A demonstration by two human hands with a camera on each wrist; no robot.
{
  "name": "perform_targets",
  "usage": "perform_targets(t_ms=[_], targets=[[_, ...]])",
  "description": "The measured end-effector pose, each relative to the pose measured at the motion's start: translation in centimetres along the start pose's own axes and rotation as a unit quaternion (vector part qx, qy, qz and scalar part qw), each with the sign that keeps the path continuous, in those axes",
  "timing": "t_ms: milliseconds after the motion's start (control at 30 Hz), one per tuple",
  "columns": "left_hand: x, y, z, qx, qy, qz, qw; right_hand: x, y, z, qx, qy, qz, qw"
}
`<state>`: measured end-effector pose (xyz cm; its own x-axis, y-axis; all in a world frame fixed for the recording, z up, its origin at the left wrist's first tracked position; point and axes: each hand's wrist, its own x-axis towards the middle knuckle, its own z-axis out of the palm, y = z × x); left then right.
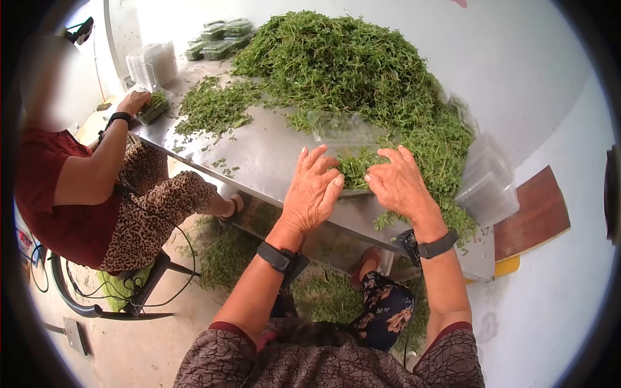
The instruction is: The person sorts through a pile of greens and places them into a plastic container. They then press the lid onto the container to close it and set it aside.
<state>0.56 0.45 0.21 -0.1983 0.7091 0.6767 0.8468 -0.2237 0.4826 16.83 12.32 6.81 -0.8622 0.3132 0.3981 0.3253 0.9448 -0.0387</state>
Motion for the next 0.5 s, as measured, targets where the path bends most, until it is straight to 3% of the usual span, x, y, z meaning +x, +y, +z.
perform_targets(t_ms=[100,200,267,400,500], targets=[[-0.1,0.0,-0.2,-0.019,-0.024,-0.007,1.000,-0.3,-0.2,-0.6,-0.013,-0.046,0.016,0.999],[-0.3,-0.2,-0.4,-0.078,0.046,-0.007,0.996,-0.7,0.3,-1.0,0.038,0.004,0.002,0.999],[-0.4,-0.4,-0.2,-0.175,0.115,-0.048,0.977,-1.0,0.2,-2.3,0.043,0.054,-0.007,0.998],[-0.4,-0.4,-0.3,-0.191,0.136,-0.052,0.971,-1.3,0.0,-3.4,0.081,0.055,0.008,0.995],[-0.4,-0.5,-0.4,-0.162,0.121,-0.033,0.979,-1.3,-0.5,-2.9,0.082,0.034,-0.026,0.996]])
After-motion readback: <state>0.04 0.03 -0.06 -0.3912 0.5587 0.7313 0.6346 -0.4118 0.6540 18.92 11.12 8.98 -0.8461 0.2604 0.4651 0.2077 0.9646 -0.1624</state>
